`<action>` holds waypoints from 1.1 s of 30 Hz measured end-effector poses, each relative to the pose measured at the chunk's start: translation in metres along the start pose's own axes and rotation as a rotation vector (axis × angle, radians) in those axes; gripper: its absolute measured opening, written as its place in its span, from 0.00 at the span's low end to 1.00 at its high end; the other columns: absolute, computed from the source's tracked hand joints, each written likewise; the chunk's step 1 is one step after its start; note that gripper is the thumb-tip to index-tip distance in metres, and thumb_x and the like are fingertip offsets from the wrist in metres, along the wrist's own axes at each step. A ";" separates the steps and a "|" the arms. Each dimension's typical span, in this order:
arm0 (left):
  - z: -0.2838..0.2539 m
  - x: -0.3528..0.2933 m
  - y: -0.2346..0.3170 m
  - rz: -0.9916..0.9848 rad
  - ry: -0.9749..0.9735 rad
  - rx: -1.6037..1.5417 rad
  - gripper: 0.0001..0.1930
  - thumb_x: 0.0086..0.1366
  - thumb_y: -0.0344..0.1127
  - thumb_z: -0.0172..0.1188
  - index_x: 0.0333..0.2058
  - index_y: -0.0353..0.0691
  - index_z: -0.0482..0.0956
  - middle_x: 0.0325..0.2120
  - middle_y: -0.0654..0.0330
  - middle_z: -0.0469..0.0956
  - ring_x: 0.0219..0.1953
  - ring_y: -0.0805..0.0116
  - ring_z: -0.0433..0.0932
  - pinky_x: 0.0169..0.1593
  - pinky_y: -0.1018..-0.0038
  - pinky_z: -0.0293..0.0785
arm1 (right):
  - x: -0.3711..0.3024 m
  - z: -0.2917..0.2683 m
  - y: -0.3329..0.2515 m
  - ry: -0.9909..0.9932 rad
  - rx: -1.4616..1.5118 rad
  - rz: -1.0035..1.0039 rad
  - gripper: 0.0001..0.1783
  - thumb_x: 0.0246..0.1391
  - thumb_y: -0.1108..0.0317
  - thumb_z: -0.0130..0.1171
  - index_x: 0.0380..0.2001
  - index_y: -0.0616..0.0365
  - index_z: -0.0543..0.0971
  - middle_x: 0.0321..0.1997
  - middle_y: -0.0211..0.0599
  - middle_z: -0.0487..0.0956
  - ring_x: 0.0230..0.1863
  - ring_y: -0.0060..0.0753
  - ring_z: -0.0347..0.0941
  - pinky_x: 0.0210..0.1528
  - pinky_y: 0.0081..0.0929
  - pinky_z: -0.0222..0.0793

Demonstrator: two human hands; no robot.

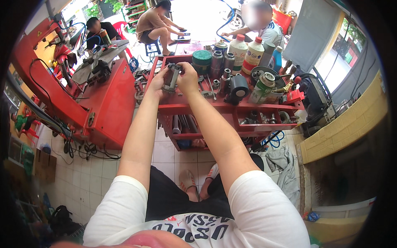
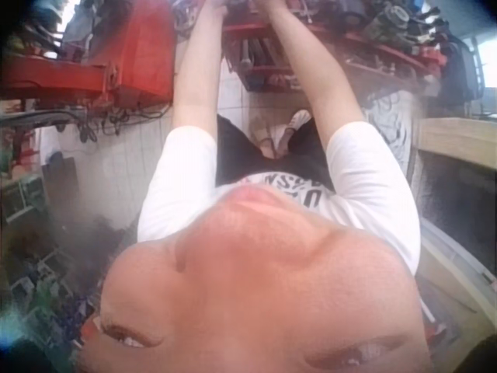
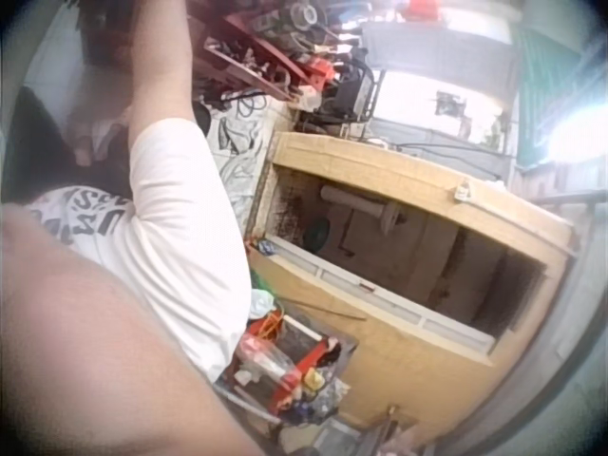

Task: The person sits at a red tool cart and assembles small mechanical components by hand. They pick up a metal housing, insert a cylindrical part, and fit a small ring into place, then set the assembled unit down on the cart.

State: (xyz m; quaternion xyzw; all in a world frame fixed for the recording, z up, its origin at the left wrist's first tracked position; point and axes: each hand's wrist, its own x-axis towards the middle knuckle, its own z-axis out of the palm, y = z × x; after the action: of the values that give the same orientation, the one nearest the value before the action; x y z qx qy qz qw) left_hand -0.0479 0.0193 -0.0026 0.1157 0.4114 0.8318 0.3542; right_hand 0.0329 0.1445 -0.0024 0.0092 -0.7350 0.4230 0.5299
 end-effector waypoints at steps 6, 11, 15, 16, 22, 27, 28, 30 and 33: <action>-0.012 0.013 -0.001 0.020 -0.014 -0.017 0.11 0.76 0.45 0.62 0.50 0.51 0.83 0.38 0.65 0.88 0.34 0.71 0.86 0.33 0.68 0.83 | 0.002 0.000 -0.004 -0.013 -0.009 -0.038 0.12 0.54 0.68 0.74 0.39 0.61 0.83 0.34 0.38 0.81 0.33 0.33 0.75 0.38 0.30 0.73; -0.018 0.016 -0.002 0.053 -0.018 0.006 0.11 0.77 0.45 0.59 0.49 0.48 0.83 0.40 0.63 0.88 0.36 0.67 0.88 0.37 0.64 0.85 | 0.002 -0.002 -0.010 -0.035 -0.015 -0.035 0.12 0.49 0.77 0.66 0.39 0.62 0.81 0.37 0.44 0.81 0.38 0.46 0.80 0.42 0.37 0.76; -0.012 0.012 -0.002 0.035 0.006 -0.002 0.11 0.75 0.41 0.63 0.53 0.51 0.82 0.41 0.65 0.88 0.38 0.71 0.87 0.36 0.70 0.85 | 0.002 -0.004 -0.009 -0.032 -0.020 -0.047 0.12 0.48 0.77 0.66 0.39 0.62 0.80 0.37 0.44 0.80 0.38 0.46 0.80 0.41 0.36 0.76; -0.010 0.011 -0.002 0.038 0.002 0.002 0.11 0.75 0.41 0.63 0.52 0.51 0.83 0.41 0.65 0.88 0.37 0.72 0.87 0.35 0.70 0.85 | 0.002 -0.004 -0.008 -0.022 -0.017 -0.061 0.11 0.50 0.75 0.68 0.38 0.62 0.80 0.36 0.42 0.80 0.36 0.42 0.79 0.40 0.34 0.75; -0.006 0.005 0.000 -0.009 -0.017 0.016 0.12 0.75 0.51 0.63 0.46 0.51 0.84 0.35 0.67 0.86 0.31 0.73 0.84 0.32 0.71 0.81 | 0.002 -0.002 -0.010 -0.028 0.016 -0.060 0.11 0.54 0.72 0.72 0.38 0.61 0.81 0.34 0.38 0.80 0.33 0.33 0.76 0.38 0.29 0.72; -0.002 0.001 0.002 -0.044 -0.009 0.043 0.19 0.74 0.59 0.62 0.44 0.50 0.84 0.33 0.67 0.85 0.30 0.72 0.82 0.31 0.71 0.78 | 0.002 -0.003 -0.011 -0.055 -0.004 -0.037 0.13 0.48 0.78 0.65 0.39 0.61 0.81 0.36 0.42 0.81 0.37 0.46 0.80 0.41 0.35 0.76; -0.003 0.000 0.001 -0.041 -0.012 0.055 0.19 0.74 0.60 0.61 0.44 0.50 0.84 0.33 0.67 0.85 0.30 0.72 0.82 0.31 0.70 0.78 | 0.002 -0.004 -0.012 -0.059 -0.008 -0.028 0.13 0.48 0.78 0.65 0.39 0.61 0.81 0.37 0.42 0.81 0.37 0.46 0.80 0.41 0.35 0.76; -0.003 0.001 0.000 -0.037 -0.005 0.064 0.20 0.74 0.61 0.61 0.43 0.50 0.84 0.33 0.67 0.85 0.30 0.72 0.82 0.31 0.70 0.78 | 0.001 -0.005 -0.012 -0.069 -0.015 -0.011 0.13 0.48 0.78 0.65 0.39 0.61 0.81 0.37 0.42 0.81 0.38 0.46 0.80 0.42 0.35 0.77; -0.009 0.007 -0.001 -0.042 -0.009 0.051 0.20 0.75 0.59 0.60 0.44 0.50 0.83 0.34 0.66 0.86 0.31 0.70 0.83 0.32 0.68 0.80 | 0.001 -0.003 -0.012 -0.054 -0.005 -0.027 0.13 0.48 0.78 0.65 0.39 0.61 0.81 0.36 0.42 0.81 0.38 0.45 0.80 0.42 0.35 0.77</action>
State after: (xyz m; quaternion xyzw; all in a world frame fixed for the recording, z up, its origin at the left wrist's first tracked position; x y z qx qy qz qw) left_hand -0.0567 0.0192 -0.0101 0.1196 0.4331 0.8129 0.3706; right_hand 0.0400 0.1389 0.0061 0.0293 -0.7500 0.4135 0.5154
